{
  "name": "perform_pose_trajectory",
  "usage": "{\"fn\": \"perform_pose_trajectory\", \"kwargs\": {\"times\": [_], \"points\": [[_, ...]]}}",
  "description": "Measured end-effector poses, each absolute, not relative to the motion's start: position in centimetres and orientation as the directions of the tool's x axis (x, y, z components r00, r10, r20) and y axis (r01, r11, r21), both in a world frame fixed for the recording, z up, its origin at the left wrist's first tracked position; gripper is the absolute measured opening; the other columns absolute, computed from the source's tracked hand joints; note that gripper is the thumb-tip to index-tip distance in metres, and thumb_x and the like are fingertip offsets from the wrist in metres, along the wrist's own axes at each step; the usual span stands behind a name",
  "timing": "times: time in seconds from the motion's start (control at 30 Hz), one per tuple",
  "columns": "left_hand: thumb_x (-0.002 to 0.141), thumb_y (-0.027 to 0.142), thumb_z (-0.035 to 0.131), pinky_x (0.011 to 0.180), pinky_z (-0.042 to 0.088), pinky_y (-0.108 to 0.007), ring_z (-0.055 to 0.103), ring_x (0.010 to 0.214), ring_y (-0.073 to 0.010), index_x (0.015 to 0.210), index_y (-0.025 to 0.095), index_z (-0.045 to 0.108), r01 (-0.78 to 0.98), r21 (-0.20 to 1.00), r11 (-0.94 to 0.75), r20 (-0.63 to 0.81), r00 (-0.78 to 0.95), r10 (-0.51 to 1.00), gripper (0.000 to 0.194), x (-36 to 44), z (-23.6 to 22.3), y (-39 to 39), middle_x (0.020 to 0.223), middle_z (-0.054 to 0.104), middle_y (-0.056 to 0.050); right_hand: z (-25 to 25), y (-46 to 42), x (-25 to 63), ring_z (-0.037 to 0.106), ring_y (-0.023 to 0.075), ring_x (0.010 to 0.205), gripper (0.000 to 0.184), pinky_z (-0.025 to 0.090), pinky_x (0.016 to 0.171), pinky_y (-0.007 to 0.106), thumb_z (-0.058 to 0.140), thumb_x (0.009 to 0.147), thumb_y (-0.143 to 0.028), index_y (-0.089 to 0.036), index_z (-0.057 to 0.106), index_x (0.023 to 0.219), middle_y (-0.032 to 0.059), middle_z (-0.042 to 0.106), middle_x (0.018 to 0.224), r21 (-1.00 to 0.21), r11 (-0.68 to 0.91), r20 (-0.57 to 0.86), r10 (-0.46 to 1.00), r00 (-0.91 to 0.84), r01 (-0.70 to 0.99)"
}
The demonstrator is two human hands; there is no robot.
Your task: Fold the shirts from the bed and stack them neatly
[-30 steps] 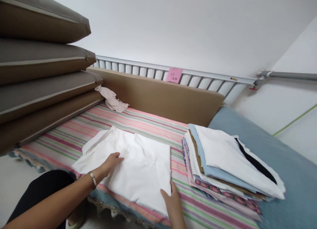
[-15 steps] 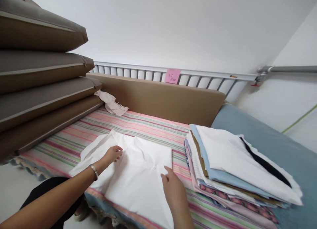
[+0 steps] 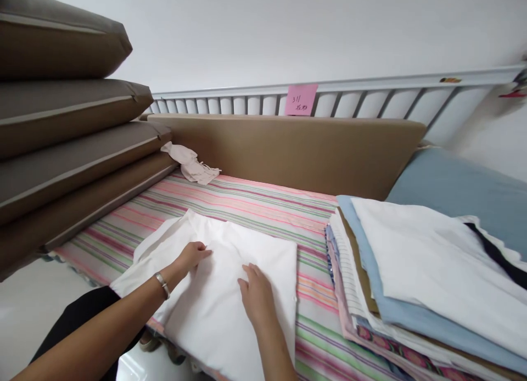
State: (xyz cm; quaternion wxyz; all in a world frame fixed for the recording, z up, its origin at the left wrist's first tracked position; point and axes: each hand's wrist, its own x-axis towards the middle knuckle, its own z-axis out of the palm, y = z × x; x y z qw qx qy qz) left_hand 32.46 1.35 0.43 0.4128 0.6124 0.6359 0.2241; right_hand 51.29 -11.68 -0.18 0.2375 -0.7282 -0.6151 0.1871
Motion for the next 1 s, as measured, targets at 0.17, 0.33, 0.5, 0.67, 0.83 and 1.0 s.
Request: {"fn": "perform_pose_trajectory", "kwargs": {"times": [0.17, 0.33, 0.5, 0.67, 0.83, 1.0], "points": [[0.065, 0.017, 0.065, 0.048, 0.029, -0.022, 0.043, 0.044, -0.0098, 0.055, 0.016, 0.051, 0.635, 0.764, 0.12, -0.225, 0.088, 0.97, 0.017, 32.1, -0.2, 1.3, 0.044, 0.046, 0.005, -0.9, -11.7, 51.4, 0.043, 0.0232, 0.126, 0.043, 0.031, 0.107, 0.038, 0.042, 0.084, -0.026, -0.014, 0.054, 0.123, 0.0113, 0.049, 0.134, -0.572, -0.096, 0.067, 0.984, 0.163, 0.815], [0.079, 0.037, 0.052, 0.049, 0.033, -0.023, 0.047, 0.046, -0.0116, 0.066, 0.016, 0.051, 0.588, 0.804, 0.089, -0.191, 0.114, 0.975, 0.024, 30.9, 0.3, -0.3, 0.049, 0.05, 0.003, -1.1, -11.7, 51.7, 0.045, 0.0224, 0.124, 0.042, 0.033, 0.106, 0.038, 0.043, 0.083, -0.027, -0.015, 0.056, 0.121, 0.0107, 0.052, 0.131, -0.614, -0.076, 0.1, 0.98, 0.173, 0.786], [0.067, 0.03, 0.064, 0.053, 0.033, -0.023, 0.049, 0.055, -0.0132, 0.072, 0.016, 0.058, 0.608, 0.787, -0.102, -0.046, 0.223, 0.974, 0.016, 29.5, 0.6, -2.4, 0.058, 0.052, 0.003, -1.4, -11.9, 52.1, 0.048, 0.0219, 0.121, 0.041, 0.034, 0.105, 0.037, 0.042, 0.083, -0.027, -0.014, 0.059, 0.117, 0.0113, 0.056, 0.127, -0.651, -0.05, 0.141, 0.972, 0.186, 0.757], [0.075, 0.028, 0.057, 0.071, 0.038, -0.026, 0.052, 0.073, -0.0164, 0.073, 0.018, 0.06, 0.601, 0.74, -0.303, 0.188, 0.248, 0.95, 0.01, 30.0, 2.0, -3.1, 0.075, 0.057, -0.002, -1.4, -12.3, 52.3, 0.049, 0.0215, 0.12, 0.042, 0.036, 0.104, 0.035, 0.04, 0.083, -0.027, -0.012, 0.058, 0.117, 0.0118, 0.056, 0.126, -0.685, -0.058, 0.151, 0.964, 0.22, 0.726], [0.083, 0.027, 0.049, 0.068, 0.038, -0.026, 0.054, 0.073, -0.0171, 0.077, 0.019, 0.058, 0.726, 0.624, -0.288, 0.151, 0.25, 0.956, 0.014, 31.2, 1.4, -2.0, 0.076, 0.061, -0.003, -1.4, -12.7, 52.1, 0.044, 0.024, 0.125, 0.044, 0.034, 0.106, 0.038, 0.036, 0.085, -0.028, -0.011, 0.056, 0.12, 0.0124, 0.052, 0.131, -0.604, -0.108, 0.165, 0.952, 0.257, 0.79], [0.077, 0.019, 0.053, 0.067, 0.039, -0.029, 0.057, 0.072, -0.0203, 0.073, 0.015, 0.061, 0.789, 0.574, -0.219, 0.069, 0.22, 0.973, 0.01, 31.6, 0.2, -0.7, 0.075, 0.063, -0.007, -1.3, -13.1, 51.5, 0.043, 0.0247, 0.126, 0.043, 0.034, 0.105, 0.04, 0.034, 0.087, -0.029, -0.013, 0.057, 0.119, 0.0115, 0.052, 0.131, -0.474, -0.126, 0.223, 0.94, 0.258, 0.871]]}}
